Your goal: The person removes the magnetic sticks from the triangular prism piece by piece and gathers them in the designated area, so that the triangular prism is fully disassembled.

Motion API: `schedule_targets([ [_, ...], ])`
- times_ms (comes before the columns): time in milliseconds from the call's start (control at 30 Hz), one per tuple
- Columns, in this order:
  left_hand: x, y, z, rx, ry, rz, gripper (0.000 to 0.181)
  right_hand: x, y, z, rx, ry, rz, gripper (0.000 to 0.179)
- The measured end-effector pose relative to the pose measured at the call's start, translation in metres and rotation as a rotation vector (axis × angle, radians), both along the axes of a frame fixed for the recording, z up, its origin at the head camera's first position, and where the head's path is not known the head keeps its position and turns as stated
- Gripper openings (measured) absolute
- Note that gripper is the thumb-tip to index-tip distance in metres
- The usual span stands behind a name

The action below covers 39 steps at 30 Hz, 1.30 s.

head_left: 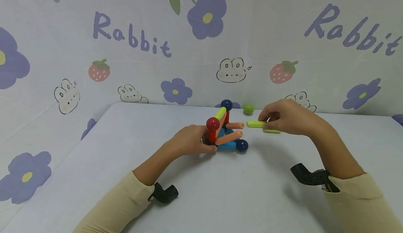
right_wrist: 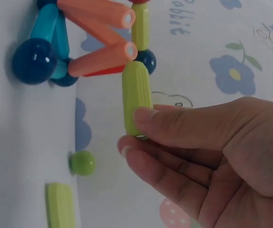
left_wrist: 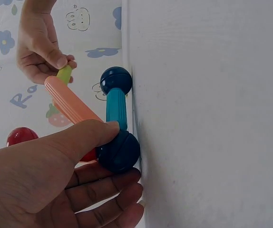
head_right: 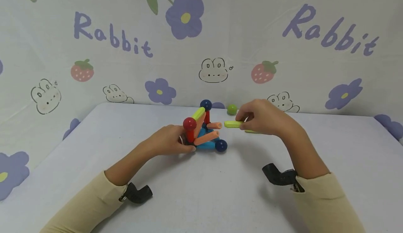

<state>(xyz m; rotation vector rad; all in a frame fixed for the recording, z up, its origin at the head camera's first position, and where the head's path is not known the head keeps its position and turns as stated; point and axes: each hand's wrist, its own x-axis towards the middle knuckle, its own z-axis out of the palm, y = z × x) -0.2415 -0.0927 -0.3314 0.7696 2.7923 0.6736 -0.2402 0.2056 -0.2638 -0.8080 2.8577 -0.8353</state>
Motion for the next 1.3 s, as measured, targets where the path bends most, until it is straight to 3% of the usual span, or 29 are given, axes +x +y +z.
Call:
schedule_targets([
  [367,-0.001,-0.001,-0.001,0.008,0.004,0.003,0.035,-0.014,0.018,-0.015,0.099,-0.121,-0.053,0.014],
  [933,-0.001,-0.002,-0.001,0.014,-0.004,0.004,0.035,-0.032,0.035,-0.045,0.237,-0.162,-0.065,0.01],
  [1300,0.0,-0.001,0.0,0.01,-0.004,0.002,0.036,-0.033,0.036,-0.048,0.261,-0.038,-0.083,0.008],
])
